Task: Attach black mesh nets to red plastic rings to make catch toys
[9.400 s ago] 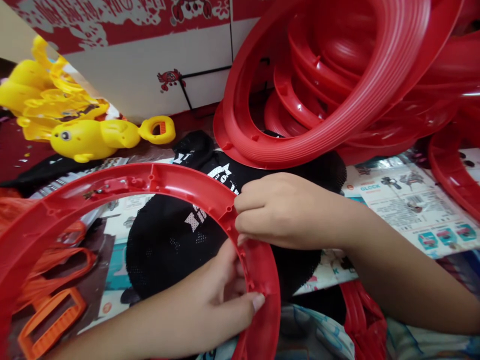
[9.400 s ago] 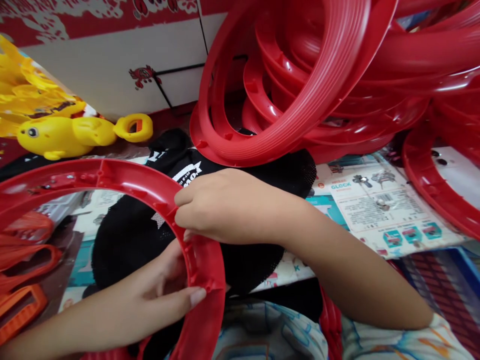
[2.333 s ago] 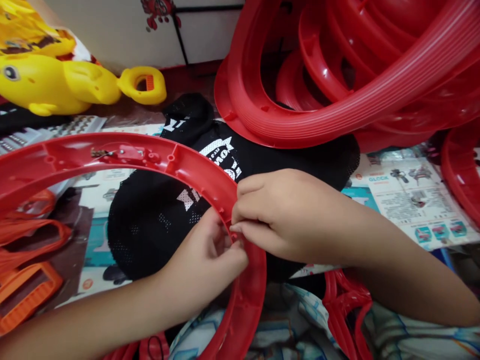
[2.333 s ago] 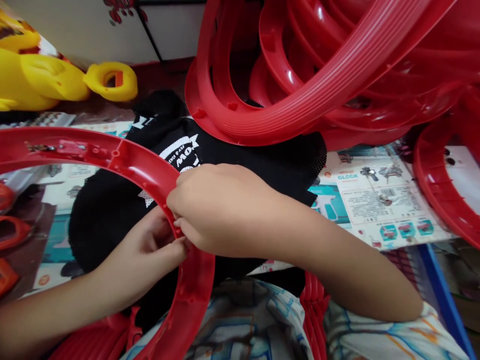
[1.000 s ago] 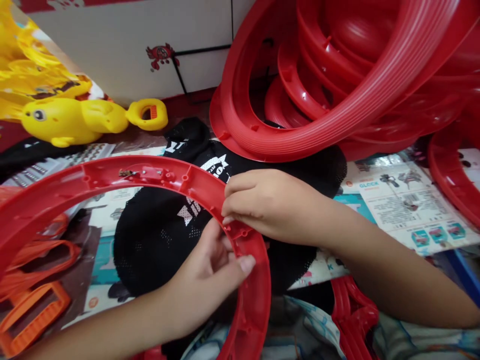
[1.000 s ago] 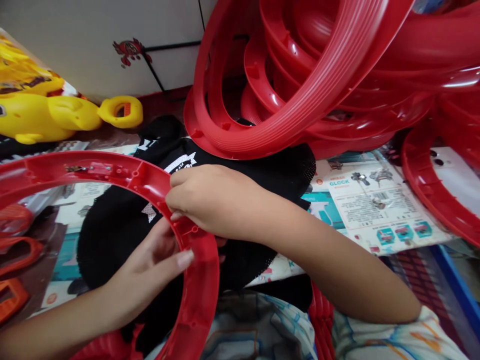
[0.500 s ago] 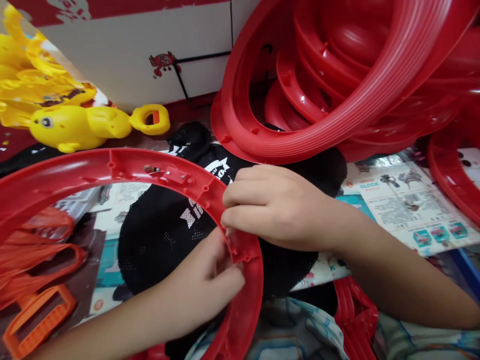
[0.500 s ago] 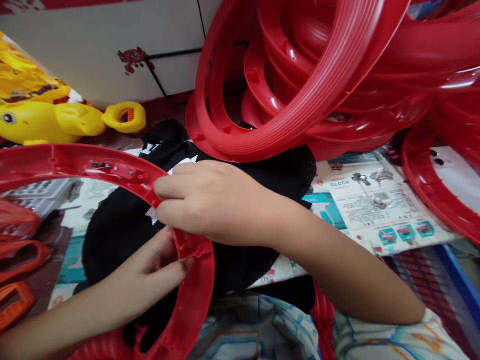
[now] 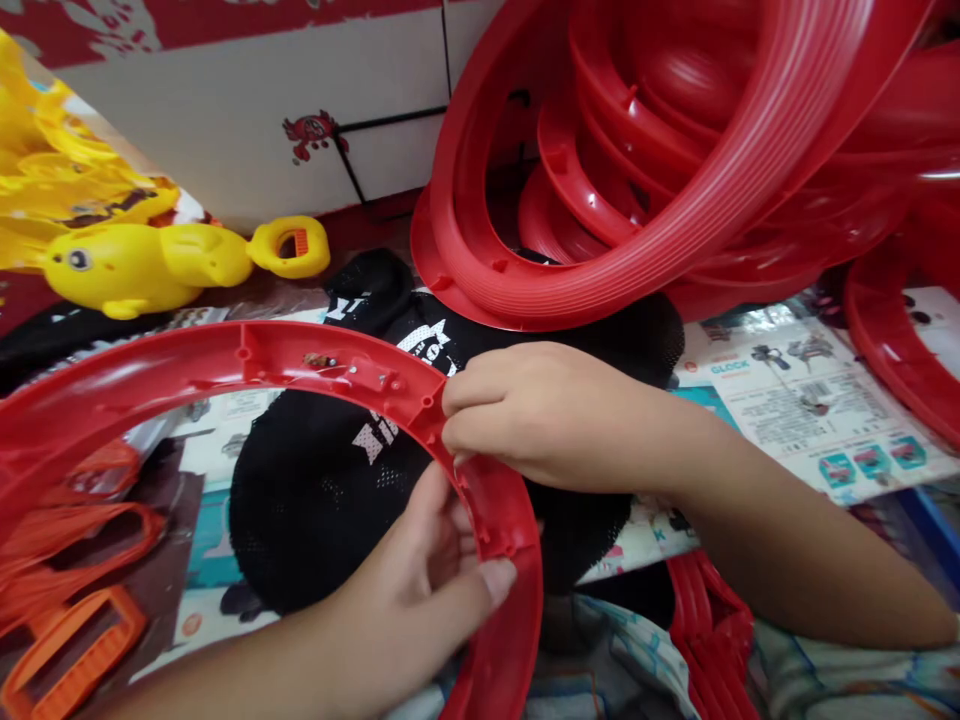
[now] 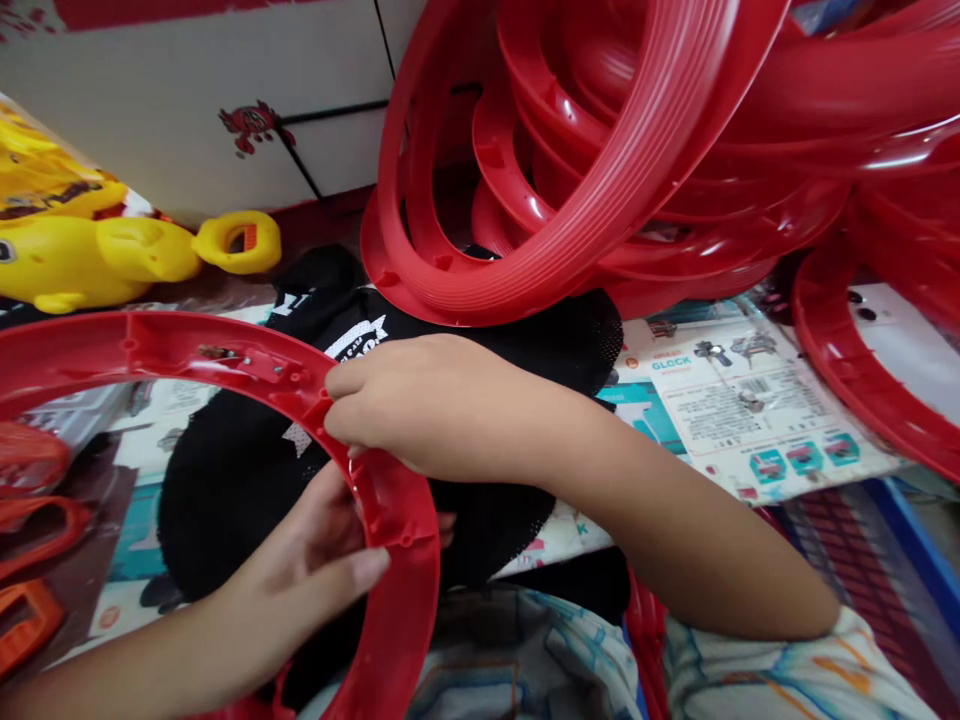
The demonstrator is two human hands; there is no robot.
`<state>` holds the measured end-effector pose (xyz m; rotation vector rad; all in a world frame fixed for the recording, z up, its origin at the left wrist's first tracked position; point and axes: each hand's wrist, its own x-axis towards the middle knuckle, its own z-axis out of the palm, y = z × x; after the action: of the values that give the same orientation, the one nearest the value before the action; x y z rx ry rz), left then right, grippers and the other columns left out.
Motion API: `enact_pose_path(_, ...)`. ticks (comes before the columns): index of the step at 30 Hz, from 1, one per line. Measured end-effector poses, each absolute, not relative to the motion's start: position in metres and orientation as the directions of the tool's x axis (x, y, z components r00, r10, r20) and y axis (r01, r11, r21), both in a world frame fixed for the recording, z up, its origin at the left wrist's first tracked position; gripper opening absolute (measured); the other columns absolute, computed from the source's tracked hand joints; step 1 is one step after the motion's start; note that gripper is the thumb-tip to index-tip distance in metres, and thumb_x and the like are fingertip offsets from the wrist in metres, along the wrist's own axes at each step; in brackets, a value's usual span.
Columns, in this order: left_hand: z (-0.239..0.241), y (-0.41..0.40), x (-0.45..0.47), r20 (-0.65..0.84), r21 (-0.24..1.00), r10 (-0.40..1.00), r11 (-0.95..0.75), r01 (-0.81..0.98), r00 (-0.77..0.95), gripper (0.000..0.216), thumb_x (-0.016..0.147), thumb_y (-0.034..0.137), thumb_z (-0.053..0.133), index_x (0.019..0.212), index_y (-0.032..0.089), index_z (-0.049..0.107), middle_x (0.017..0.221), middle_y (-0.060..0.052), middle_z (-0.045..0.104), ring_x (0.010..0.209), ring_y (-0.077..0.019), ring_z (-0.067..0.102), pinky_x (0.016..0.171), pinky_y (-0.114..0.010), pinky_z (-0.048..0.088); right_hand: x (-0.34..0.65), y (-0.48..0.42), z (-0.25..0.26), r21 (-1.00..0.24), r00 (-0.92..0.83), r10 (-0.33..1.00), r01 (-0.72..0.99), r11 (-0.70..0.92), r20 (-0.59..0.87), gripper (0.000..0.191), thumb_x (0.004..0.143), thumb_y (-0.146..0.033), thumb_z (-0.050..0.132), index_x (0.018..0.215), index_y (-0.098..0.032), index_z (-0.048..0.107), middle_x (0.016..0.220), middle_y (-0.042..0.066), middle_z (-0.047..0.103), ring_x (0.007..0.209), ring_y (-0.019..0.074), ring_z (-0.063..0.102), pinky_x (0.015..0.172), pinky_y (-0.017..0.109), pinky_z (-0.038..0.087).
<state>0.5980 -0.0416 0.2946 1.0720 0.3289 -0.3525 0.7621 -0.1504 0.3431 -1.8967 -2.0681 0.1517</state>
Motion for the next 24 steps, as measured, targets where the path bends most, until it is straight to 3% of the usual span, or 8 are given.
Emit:
enact_pose_path(5, 0.288, -0.039, 0.606, -0.387, 0.797, 0.029, 0.513, 0.319, 0.922, 0.020, 0.087, 0.029, 0.062, 0.106, 0.022, 0.058, 0.087, -0.002, 0.066, 0.076, -0.0140, 0.062, 0.072, -0.025, 0.053, 0.758, -0.150, 0.342, -0.235, -0.040, 0.977, 0.968, 0.089, 0.208, 0.012, 0.089, -0.011, 0.057, 0.080, -0.013, 0.065, 0.088, 0.003, 0.061, 0.072, 0.0137, 0.048, 0.059, 0.027, 0.030)
enact_pose_path(11, 0.292, -0.037, 0.608, -0.362, 0.901, 0.196, 0.325, 0.288, 0.912, 0.030, 0.079, 0.017, 0.065, 0.104, 0.022, 0.050, 0.080, 0.002, 0.062, 0.066, -0.0112, 0.057, 0.059, -0.021, 0.051, 0.752, -0.151, 0.337, -0.073, -0.066, 0.925, 0.992, 0.101, 0.374, 0.021, 0.094, -0.014, 0.049, 0.082, -0.014, 0.066, 0.080, 0.003, 0.061, 0.069, 0.0161, 0.049, 0.058, 0.030, 0.033)
enact_pose_path(16, 0.300, -0.035, 0.608, -0.406, 0.890, -0.044, 0.207, 0.406, 0.913, 0.027, 0.071, 0.007, 0.058, 0.095, 0.020, 0.051, 0.078, 0.003, 0.055, 0.067, -0.0103, 0.052, 0.057, -0.018, 0.046, 0.750, -0.153, 0.340, -0.007, -0.177, 0.883, 0.980, 0.200, 0.436, 0.029, 0.099, -0.016, 0.042, 0.079, -0.013, 0.064, 0.082, 0.004, 0.059, 0.082, 0.0170, 0.052, 0.067, 0.030, 0.040)
enact_pose_path(24, 0.302, -0.033, 0.603, -0.359, 0.917, -0.140, 0.131, 0.377, 0.923, 0.026, 0.073, 0.004, 0.051, 0.092, 0.022, 0.048, 0.082, 0.003, 0.052, 0.069, -0.0104, 0.048, 0.058, -0.018, 0.043, 0.755, -0.153, 0.346, -0.126, -0.211, 0.907, 0.954, 0.272, 0.365, 0.027, 0.097, -0.007, 0.039, 0.083, -0.013, 0.062, 0.093, 0.004, 0.062, 0.084, 0.0145, 0.049, 0.075, 0.028, 0.044)
